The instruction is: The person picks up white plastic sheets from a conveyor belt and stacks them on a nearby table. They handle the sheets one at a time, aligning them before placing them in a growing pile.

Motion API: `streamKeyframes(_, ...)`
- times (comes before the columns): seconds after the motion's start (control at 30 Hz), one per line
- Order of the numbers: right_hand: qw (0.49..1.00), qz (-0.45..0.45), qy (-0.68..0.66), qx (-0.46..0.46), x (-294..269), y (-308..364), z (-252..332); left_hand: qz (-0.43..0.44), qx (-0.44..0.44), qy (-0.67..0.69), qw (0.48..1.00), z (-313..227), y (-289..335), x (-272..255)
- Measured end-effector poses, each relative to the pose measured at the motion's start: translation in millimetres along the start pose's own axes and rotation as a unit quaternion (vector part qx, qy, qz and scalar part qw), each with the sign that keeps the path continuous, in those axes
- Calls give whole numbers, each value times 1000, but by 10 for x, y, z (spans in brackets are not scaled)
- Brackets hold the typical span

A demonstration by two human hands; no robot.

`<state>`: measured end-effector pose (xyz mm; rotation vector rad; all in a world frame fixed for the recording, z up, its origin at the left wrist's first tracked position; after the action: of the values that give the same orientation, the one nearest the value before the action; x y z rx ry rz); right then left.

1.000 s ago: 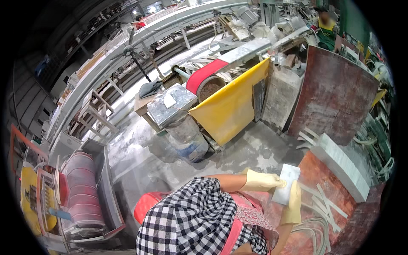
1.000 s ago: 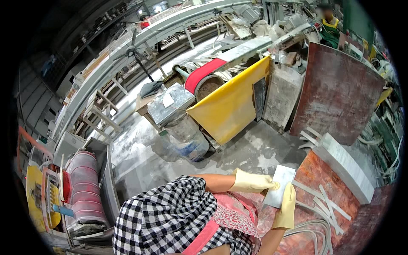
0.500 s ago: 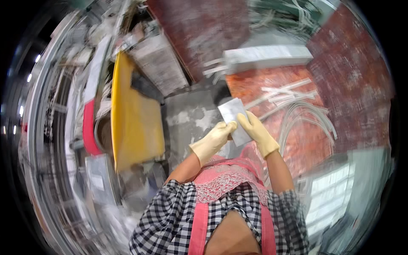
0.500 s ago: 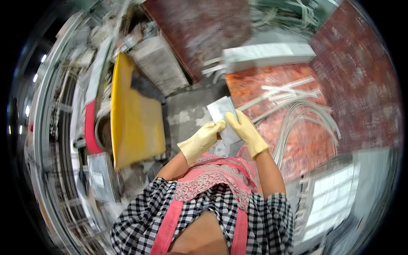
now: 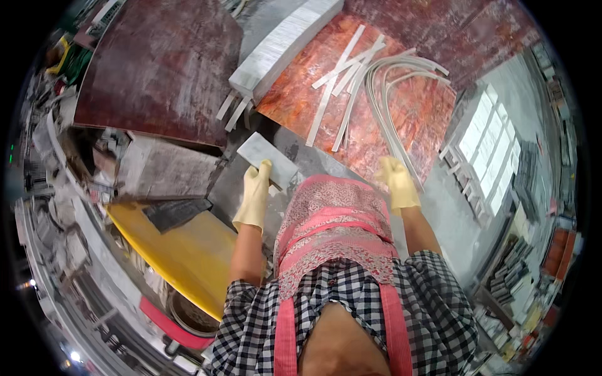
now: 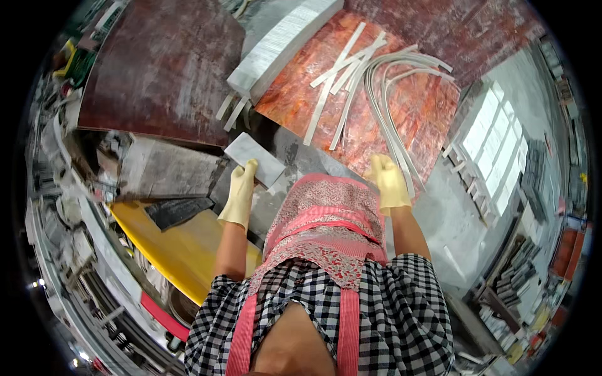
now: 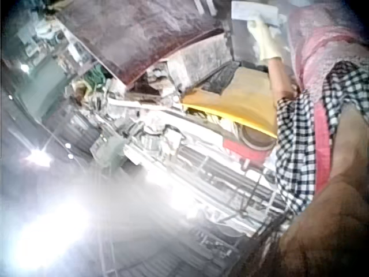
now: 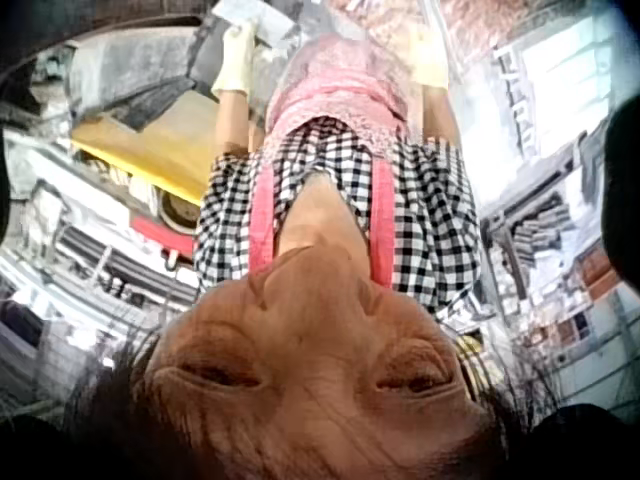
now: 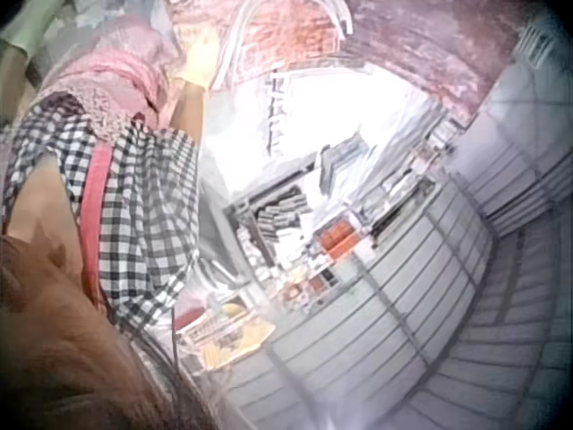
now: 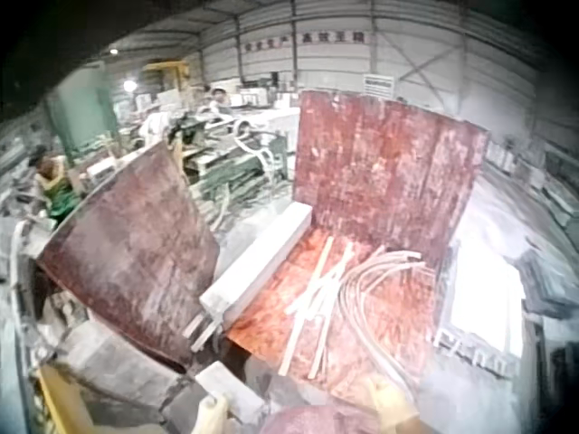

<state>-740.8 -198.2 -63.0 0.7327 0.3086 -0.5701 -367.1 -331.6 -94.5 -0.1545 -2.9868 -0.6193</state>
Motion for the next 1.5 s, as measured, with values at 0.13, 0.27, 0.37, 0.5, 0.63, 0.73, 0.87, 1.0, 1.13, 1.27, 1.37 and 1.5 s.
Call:
streamKeyframes(0.13,982,-72,-114,133,-552,-122,-986,-21,-27,-137,990,41,-333,-36)
streamKeyframes(0.27,965,-96,-13,244,-635,-656,-1205,-6,-50,-269,962,-104,-869,43)
streamKeyframes(0.37,961,-54,-70,261,-282,-899,-1044,13,-69,-381,922,-234,-1373,144)
streamKeyframes(0.5,972,11,-30,235,263,-1647,-562,43,-76,-427,900,-215,-2007,239)
streamKeyframes(0.63,962,51,-60,263,570,-2086,-232,85,-85,-566,816,233,-2738,457)
streamKeyframes(0.73,959,54,-56,274,714,-2241,-265,136,-29,-648,749,624,-3363,704)
streamKeyframes(0.87,940,41,-19,337,878,-2368,-616,156,-32,-712,684,1018,-4143,1065)
streamKeyframes(1.0,921,-6,-96,377,1088,-2308,-990,194,9,-777,599,1287,-4840,1460)
streamKeyframes(1.13,904,-14,-114,412,1407,-2241,-1219,220,53,-808,544,1443,-5336,1687)
streamKeyframes(1.27,904,11,-106,414,1719,-2352,-1260,231,61,-824,514,1532,-5587,1768)
streamKeyframes(1.37,904,9,-146,402,1851,-2494,-1149,243,49,-812,528,1529,-5612,1736)
streamKeyframes(1.5,906,16,-144,397,1827,-2717,-899,248,77,-763,592,1472,-5556,1690)
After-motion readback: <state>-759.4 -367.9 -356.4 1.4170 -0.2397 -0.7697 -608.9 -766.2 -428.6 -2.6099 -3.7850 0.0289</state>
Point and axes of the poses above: each hand's wrist, its own y-axis away from the middle knuckle, its own x-axis out of the palm, z = x × y, the point moved 1 cm from there along -y, towards the middle knuckle, and after that the axes turned 8 degrees about x, right-handed, at the moved point
